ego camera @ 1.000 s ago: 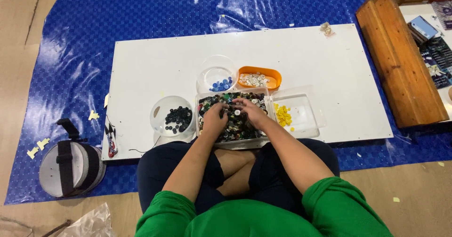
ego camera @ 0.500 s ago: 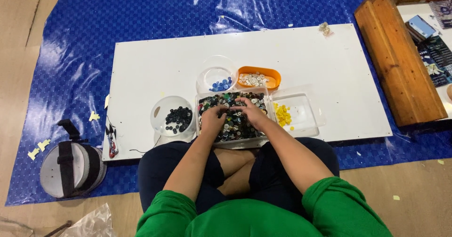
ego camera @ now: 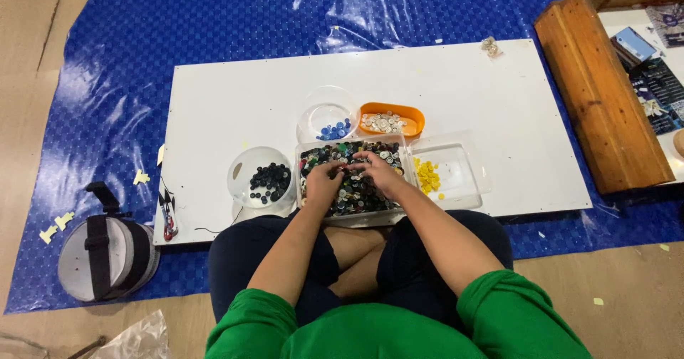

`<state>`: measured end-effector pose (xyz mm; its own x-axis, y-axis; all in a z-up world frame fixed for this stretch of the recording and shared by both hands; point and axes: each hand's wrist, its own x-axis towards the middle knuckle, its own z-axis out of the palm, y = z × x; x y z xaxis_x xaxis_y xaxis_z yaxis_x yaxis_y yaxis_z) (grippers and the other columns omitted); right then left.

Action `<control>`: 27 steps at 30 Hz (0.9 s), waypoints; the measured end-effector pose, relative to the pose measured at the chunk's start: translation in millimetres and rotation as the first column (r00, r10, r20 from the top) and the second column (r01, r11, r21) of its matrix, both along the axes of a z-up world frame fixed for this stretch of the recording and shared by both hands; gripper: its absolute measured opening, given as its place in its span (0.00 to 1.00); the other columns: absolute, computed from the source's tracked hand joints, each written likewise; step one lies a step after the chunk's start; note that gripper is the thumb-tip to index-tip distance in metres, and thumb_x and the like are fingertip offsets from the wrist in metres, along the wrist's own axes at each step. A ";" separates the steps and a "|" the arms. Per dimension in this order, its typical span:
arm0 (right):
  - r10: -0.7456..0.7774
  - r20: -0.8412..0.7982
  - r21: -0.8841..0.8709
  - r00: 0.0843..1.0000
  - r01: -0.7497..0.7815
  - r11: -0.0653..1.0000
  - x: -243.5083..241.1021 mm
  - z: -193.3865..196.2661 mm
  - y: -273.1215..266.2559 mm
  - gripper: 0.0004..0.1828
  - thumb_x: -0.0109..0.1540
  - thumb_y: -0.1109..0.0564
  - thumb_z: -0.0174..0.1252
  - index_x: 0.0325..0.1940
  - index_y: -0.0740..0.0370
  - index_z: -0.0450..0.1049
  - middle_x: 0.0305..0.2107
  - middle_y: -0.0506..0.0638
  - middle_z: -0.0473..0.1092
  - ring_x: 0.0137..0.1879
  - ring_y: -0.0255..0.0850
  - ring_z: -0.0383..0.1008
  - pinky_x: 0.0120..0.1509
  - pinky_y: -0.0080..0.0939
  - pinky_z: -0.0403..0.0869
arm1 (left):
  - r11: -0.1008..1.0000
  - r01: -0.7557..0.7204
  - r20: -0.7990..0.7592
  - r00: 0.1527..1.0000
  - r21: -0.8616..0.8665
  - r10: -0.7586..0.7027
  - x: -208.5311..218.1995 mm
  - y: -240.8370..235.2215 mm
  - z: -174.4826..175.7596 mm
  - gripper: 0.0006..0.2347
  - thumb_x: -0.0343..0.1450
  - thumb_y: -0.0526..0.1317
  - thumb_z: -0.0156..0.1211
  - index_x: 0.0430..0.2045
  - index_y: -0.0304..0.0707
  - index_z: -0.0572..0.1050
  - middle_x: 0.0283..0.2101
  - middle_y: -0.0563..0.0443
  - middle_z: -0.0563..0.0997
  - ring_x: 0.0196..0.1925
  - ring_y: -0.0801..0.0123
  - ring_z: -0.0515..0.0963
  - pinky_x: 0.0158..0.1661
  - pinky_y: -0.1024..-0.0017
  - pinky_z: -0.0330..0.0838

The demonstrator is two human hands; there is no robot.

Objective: The person sits on the floor and sorts a mixed pile of buttons from a central container into separate bowls by color. They pick buttons one by one and place them into bowls containing black, blue, white, and yellow buttons.

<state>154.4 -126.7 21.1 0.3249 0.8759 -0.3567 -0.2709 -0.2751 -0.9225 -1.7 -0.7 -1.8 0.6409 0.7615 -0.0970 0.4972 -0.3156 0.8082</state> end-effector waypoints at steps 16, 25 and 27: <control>0.019 -0.068 0.110 0.998 -0.012 0.994 1.1 -12.7 0.1 0.33 0.57 0.74 0.42 0.66 0.58 0.65 0.48 0.58 0.77 0.55 0.41 0.76 0.58 0.36 0.70 | 0.986 -0.063 0.056 0.996 -0.157 0.072 -15.1 -10.6 26.5 0.07 0.66 0.39 0.64 0.36 0.50 0.83 0.37 0.50 0.86 0.49 0.54 0.83 0.53 0.55 0.75; 0.030 -0.017 0.063 0.999 -0.029 0.998 -1.3 0.2 -0.2 0.29 0.61 0.71 0.43 0.67 0.59 0.65 0.48 0.63 0.77 0.57 0.45 0.75 0.61 0.40 0.66 | 0.979 -0.185 0.066 0.979 -0.086 0.191 -75.2 38.0 106.7 0.10 0.66 0.38 0.64 0.39 0.54 0.84 0.35 0.50 0.87 0.43 0.58 0.85 0.49 0.59 0.75; 0.033 0.178 0.021 0.984 -0.037 0.999 -2.7 -5.1 4.8 0.24 0.62 0.69 0.49 0.63 0.62 0.69 0.45 0.64 0.77 0.52 0.46 0.77 0.55 0.41 0.73 | 0.888 -0.074 -0.228 0.953 0.454 0.197 -104.0 68.4 85.9 0.08 0.65 0.47 0.63 0.37 0.62 0.81 0.29 0.59 0.86 0.38 0.61 0.86 0.61 0.60 0.63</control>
